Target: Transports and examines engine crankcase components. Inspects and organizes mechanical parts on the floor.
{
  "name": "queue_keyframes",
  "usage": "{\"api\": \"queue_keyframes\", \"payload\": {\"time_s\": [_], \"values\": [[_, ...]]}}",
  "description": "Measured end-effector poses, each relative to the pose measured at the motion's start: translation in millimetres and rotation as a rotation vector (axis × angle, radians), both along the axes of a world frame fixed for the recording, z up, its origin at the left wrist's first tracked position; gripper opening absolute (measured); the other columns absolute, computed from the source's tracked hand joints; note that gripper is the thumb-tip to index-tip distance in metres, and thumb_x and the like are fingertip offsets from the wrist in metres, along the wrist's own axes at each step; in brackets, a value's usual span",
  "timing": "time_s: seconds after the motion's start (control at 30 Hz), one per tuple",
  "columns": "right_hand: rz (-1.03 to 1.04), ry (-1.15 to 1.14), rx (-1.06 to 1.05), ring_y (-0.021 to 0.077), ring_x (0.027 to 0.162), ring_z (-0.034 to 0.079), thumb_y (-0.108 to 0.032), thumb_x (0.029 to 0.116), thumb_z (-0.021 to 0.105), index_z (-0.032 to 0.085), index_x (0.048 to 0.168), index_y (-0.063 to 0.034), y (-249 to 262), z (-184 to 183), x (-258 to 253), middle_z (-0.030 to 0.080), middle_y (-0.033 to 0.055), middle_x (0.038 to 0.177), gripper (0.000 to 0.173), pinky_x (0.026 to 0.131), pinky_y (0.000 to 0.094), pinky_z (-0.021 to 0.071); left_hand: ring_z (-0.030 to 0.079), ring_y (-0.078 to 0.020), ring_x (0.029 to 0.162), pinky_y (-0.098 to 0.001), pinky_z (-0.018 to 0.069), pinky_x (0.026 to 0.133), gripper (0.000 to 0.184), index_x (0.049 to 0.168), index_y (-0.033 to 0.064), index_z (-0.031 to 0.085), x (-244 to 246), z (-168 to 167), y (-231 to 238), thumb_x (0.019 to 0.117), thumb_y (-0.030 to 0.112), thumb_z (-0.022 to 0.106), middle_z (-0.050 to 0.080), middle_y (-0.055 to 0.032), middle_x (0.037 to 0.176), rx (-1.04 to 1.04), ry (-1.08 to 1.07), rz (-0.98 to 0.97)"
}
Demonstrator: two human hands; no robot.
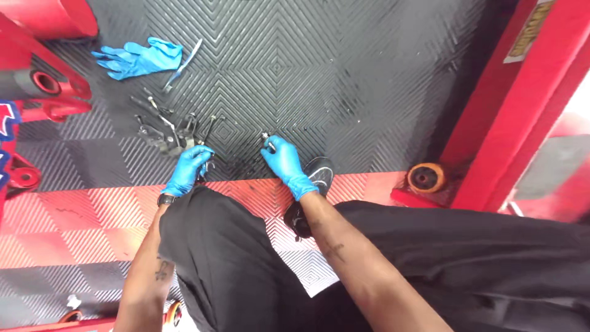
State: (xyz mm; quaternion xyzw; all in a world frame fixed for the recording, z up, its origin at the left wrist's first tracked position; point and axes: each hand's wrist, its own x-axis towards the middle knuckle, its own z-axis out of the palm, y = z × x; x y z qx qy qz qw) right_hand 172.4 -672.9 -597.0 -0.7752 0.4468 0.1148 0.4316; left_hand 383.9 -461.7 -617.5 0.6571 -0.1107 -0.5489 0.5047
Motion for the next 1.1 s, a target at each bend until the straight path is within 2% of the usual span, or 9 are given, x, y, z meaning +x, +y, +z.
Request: {"api": "queue_keyframes", "payload": {"time_s": [0.1,0.27,0.33,0.43,0.53,0.73,0.87,1.0,1.1], "values": [[0.016,0.045,-0.062,0.0309,0.105,0.07,-0.022,0.096,0.067,0.07,0.122,-0.0095,22,-5,1,0.07,0.0134,0.12,0.029,0.091,0.0534,0.0561,0.052,-0.0021,0.053,-0.0177,0.0487,0.052,0.02,0.109,0.0104,0.069,2,7,2,0.1025,0.015,0.051,0.061,0.0057,0.073,-0.054,0.038,0.02],[-0.069,0.151,-0.269,0.0394,0.113,0.064,-0.034,0.0848,0.082,0.063,0.132,-0.0114,9,-3,-2,0.061,0.0174,0.132,0.056,0.083,0.0588,0.0564,0.056,-0.0022,0.056,-0.0177,0.0511,0.055,0.019,0.111,0.0114,0.069,0,12,6,0.0994,0.019,0.055,0.064,0.0052,0.076,-0.166,0.147,-0.004],[0.022,0.224,-0.271,0.0432,0.117,0.061,-0.033,0.0826,0.084,0.062,0.132,-0.0093,-3,-7,3,0.062,0.0202,0.129,0.059,0.084,0.0605,0.0551,0.056,-0.0027,0.058,-0.018,0.0505,0.056,0.023,0.112,0.0126,0.068,2,16,2,0.0983,0.025,0.056,0.065,0.0046,0.078,-0.205,0.176,-0.016],[0.159,0.281,-0.273,0.0442,0.116,0.062,-0.023,0.0841,0.08,0.066,0.123,-0.0049,-15,-17,10,0.066,0.0221,0.12,0.045,0.084,0.0607,0.0544,0.056,-0.0029,0.057,-0.018,0.0497,0.055,0.028,0.111,0.0144,0.07,3,26,-4,0.0972,0.037,0.062,0.066,0.004,0.079,-0.265,0.199,0.018],[0.233,0.306,-0.219,0.0424,0.115,0.063,-0.021,0.085,0.077,0.069,0.116,-0.0033,-24,-12,19,0.067,0.0212,0.116,0.037,0.085,0.0606,0.0532,0.055,-0.0033,0.058,-0.0182,0.0481,0.055,0.026,0.11,0.0137,0.07,8,39,-13,0.0977,0.034,0.06,0.066,0.0021,0.082,-0.302,0.186,0.062],[-0.006,0.26,0.043,0.0369,0.102,0.068,-0.037,0.0829,0.076,0.07,0.108,-0.0071,-55,-10,41,0.071,0.0177,0.104,0.039,0.085,0.0626,0.0516,0.053,-0.0028,0.057,-0.0189,0.0465,0.054,0.022,0.109,0.0132,0.07,27,78,-47,0.0968,0.03,0.062,0.064,0.0041,0.076,-0.425,0.116,0.128],[-0.15,0.097,0.167,0.0362,0.092,0.068,-0.033,0.0784,0.083,0.071,0.101,-0.004,-115,13,89,0.071,0.0181,0.095,0.038,0.082,0.0628,0.0524,0.052,-0.0018,0.055,-0.0186,0.0453,0.052,0.021,0.108,0.0128,0.07,41,145,-78,0.0919,0.025,0.067,0.062,0.006,0.073,-0.489,0.057,0.142],[-0.088,0.047,0.086,0.0433,0.09,0.068,-0.033,0.082,0.082,0.07,0.101,0.0004,-212,92,115,0.07,0.0243,0.094,0.04,0.08,0.0687,0.0509,0.053,0.0019,0.057,-0.0152,0.0444,0.05,0.024,0.11,0.0152,0.071,38,246,-114,0.0873,0.021,0.074,0.069,0.0073,0.085,-0.546,0.035,0.087],[-0.083,0.091,-0.003,0.0469,0.092,0.067,-0.034,0.083,0.081,0.07,0.103,0.0014,-287,155,91,0.069,0.027,0.096,0.042,0.08,0.0725,0.0498,0.054,0.0027,0.059,-0.0143,0.0438,0.05,0.024,0.111,0.0166,0.071,21,306,-146,0.0871,0.018,0.073,0.07,0.0076,0.09,-0.599,0.103,0.059]]}}
